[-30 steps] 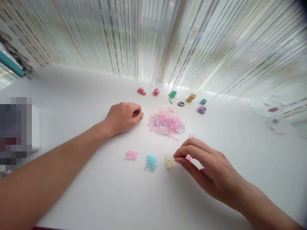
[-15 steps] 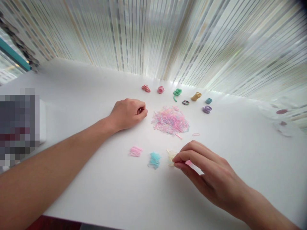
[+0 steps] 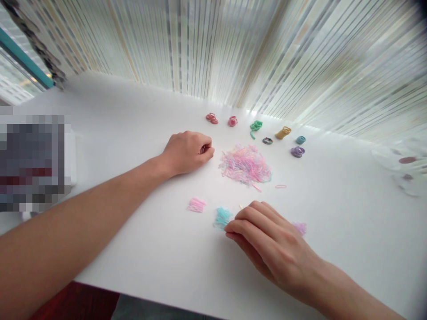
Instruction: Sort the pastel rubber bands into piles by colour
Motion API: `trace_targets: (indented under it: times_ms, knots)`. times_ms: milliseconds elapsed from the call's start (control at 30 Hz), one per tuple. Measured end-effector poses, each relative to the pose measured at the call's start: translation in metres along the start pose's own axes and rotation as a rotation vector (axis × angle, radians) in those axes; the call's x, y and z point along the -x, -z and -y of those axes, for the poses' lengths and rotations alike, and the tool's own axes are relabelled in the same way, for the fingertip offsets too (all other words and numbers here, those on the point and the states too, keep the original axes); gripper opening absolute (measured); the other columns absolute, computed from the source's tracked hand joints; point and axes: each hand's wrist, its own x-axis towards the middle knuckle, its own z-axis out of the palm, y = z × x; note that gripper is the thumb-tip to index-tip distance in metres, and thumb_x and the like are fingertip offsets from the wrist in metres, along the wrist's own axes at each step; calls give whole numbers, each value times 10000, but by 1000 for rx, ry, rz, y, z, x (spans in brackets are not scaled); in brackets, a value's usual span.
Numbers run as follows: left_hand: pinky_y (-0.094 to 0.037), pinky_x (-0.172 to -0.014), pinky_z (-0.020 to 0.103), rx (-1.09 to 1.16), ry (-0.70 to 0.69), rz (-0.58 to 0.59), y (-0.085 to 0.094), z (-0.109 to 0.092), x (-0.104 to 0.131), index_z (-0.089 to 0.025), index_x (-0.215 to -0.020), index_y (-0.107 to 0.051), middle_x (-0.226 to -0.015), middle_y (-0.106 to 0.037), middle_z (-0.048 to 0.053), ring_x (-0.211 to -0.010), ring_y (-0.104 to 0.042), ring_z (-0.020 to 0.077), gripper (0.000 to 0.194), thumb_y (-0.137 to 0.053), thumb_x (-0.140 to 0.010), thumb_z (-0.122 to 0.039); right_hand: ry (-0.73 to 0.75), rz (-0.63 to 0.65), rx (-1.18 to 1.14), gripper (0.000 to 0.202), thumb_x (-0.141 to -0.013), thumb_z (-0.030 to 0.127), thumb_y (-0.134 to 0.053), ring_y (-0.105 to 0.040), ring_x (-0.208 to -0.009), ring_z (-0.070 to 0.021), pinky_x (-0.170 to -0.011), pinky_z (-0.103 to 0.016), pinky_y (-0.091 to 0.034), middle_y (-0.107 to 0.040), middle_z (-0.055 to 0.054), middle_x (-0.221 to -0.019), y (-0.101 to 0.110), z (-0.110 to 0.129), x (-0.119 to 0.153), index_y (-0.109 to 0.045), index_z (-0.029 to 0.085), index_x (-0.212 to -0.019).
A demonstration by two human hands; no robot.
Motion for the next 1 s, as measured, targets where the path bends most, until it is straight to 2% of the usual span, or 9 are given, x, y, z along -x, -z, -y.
trace_targets:
  times_ms: [667, 1000]
  knots:
    - [-393, -699, 354, 13, 1, 2, -1, 0, -1, -220, -811, -724, -929, -788, 45, -815, -665, 224, 284, -533, -920, -399, 53, 16, 130, 136, -1016, 32, -607, -507, -740, -214, -678, -364, -420, -664, -96, -793, -2, -1, -2, -733, 75, -987]
    - [-344, -671, 357, 12, -1, 0, 0, 0, 0, -215, -799, -705, -924, -787, 47, -809, -652, 216, 295, -518, -914, -413, 60, -23, 116, 91, -980, 25, -658, -541, -726, -213, -654, -367, -456, -692, -95, -791, 4, 2, -2, -701, 97, -1017]
